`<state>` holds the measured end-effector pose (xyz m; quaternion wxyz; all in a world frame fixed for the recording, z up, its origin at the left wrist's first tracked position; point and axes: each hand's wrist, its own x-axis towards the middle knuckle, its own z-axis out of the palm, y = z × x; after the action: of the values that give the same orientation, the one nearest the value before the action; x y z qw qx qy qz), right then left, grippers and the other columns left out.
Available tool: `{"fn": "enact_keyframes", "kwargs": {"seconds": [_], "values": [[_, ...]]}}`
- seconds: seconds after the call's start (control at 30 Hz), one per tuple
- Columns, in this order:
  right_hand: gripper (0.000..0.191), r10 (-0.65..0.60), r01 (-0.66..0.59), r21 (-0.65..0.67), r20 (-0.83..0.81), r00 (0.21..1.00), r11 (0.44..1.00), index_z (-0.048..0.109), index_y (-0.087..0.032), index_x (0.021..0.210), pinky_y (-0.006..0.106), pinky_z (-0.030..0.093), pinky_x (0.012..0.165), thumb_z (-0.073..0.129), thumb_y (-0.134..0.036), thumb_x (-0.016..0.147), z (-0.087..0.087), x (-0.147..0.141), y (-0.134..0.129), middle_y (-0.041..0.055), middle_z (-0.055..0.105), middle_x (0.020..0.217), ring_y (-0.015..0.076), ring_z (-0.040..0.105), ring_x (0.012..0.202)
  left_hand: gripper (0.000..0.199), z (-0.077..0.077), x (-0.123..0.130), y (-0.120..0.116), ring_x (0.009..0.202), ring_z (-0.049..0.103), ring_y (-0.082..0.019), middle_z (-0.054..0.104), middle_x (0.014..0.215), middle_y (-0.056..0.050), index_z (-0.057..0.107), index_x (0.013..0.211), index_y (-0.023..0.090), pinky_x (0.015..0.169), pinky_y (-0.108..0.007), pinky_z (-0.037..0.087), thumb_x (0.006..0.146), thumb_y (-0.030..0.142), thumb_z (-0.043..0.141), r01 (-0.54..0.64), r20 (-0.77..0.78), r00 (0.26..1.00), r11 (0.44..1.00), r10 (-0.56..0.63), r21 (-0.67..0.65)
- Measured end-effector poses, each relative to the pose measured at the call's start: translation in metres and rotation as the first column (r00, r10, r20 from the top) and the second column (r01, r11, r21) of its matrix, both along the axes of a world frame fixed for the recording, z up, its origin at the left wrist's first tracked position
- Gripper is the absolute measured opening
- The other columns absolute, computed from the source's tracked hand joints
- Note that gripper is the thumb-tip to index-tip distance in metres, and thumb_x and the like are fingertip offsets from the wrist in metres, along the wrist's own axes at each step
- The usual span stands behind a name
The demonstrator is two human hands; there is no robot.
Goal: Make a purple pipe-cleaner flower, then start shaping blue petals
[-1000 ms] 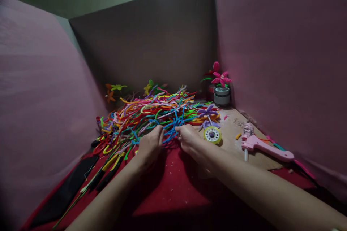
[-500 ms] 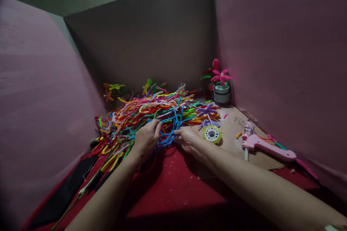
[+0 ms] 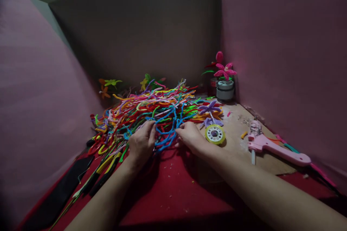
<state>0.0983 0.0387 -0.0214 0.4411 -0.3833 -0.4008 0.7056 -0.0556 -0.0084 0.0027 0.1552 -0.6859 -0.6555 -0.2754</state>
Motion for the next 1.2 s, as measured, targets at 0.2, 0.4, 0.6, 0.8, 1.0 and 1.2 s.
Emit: {"fn": "enact_keyframes", "kwargs": {"seconds": [0.2, 0.4, 0.6, 0.8, 1.0, 1.2], "values": [[0.021, -0.043, 0.041, 0.22, 0.001, 0.999, 0.975, 0.061, -0.014, 0.057, 0.02, 0.035, 0.04, 0.061, -0.029, 0.072, 0.013, 0.006, -0.015, -0.0022, 0.055, 0.045, 0.0075, 0.045, 0.038, 0.028, -0.005, 0.005, -0.009, 0.068, 0.058, -0.017, 0.067, 0.081, -0.007, 0.059, 0.102, 0.018, 0.067, -0.028, 0.034, 0.087, 0.026, 0.037, 0.119, -0.182, 0.979, 0.981, -0.091, 0.154], [0.011, 0.112, -0.008, 0.231, -0.439, 0.892, 0.973, 0.065, -0.015, 0.075, 0.025, 0.043, 0.074, 0.061, -0.025, 0.074, 0.022, -0.002, -0.022, 0.0018, 0.066, 0.073, 0.0113, 0.058, 0.07, 0.028, -0.013, 0.021, -0.01, 0.061, 0.054, -0.016, 0.061, 0.066, -0.005, 0.06, 0.089, 0.018, 0.061, -0.03, 0.03, 0.088, 0.02, 0.032, 0.208, -0.369, 0.913, 0.976, -0.173, 0.057], [0.017, 0.055, 0.004, 0.096, -0.601, 0.797, 0.995, 0.06, -0.014, 0.068, 0.023, 0.044, 0.058, 0.049, -0.014, 0.082, 0.038, 0.014, -0.017, -0.0038, 0.048, 0.048, 0.0065, 0.046, 0.046, 0.025, -0.014, 0.018, -0.008, 0.058, 0.053, -0.014, 0.06, 0.064, -0.002, 0.058, 0.082, 0.02, 0.056, -0.027, 0.029, 0.086, 0.017, 0.034, 0.191, -0.39, 0.906, 0.981, -0.161, 0.039], [0.015, -0.12, 0.153, -0.008, -0.659, 0.742, 0.988, 0.057, -0.011, 0.073, 0.017, 0.022, 0.035, 0.047, -0.014, 0.084, 0.067, 0.052, -0.003, -0.009, 0.026, 0.041, 0.0039, 0.022, 0.036, 0.02, -0.006, -0.007, -0.004, 0.054, 0.051, -0.012, 0.057, 0.059, 0.001, 0.056, 0.075, 0.02, 0.052, -0.024, 0.028, 0.082, 0.013, 0.038, 0.23, -0.365, 0.913, 0.969, -0.181, 0.093], [0.015, -0.222, 0.272, -0.039, -0.692, 0.687, 0.962, 0.054, -0.014, 0.076, 0.017, 0.019, 0.034, 0.045, -0.016, 0.087, 0.075, 0.074, 0.013, -0.0106, 0.018, 0.04, 0.0043, 0.016, 0.034, 0.021, -0.002, -0.003, -0.006, 0.049, 0.047, -0.01, 0.053, 0.055, 0.003, 0.055, 0.073, 0.02, 0.049, -0.022, 0.026, 0.084, 0.02, 0.038, 0.21, -0.118, 0.969, 0.975, -0.217, -0.067], [0.019, -0.233, 0.314, -0.021, -0.719, 0.655, 0.949, 0.052, -0.014, 0.077, 0.016, 0.026, 0.037, 0.037, -0.013, 0.089, 0.073, 0.083, 0.023, -0.0069, 0.036, 0.047, 0.0035, 0.031, 0.037, 0.027, 0.002, 0.0, -0.001, 0.056, 0.046, -0.009, 0.053, 0.063, 0.002, 0.053, 0.069, 0.018, 0.054, -0.018, 0.033, 0.085, 0.034, 0.037, 0.423, 0.445, 0.849, 0.872, -0.286, -0.247]]}}
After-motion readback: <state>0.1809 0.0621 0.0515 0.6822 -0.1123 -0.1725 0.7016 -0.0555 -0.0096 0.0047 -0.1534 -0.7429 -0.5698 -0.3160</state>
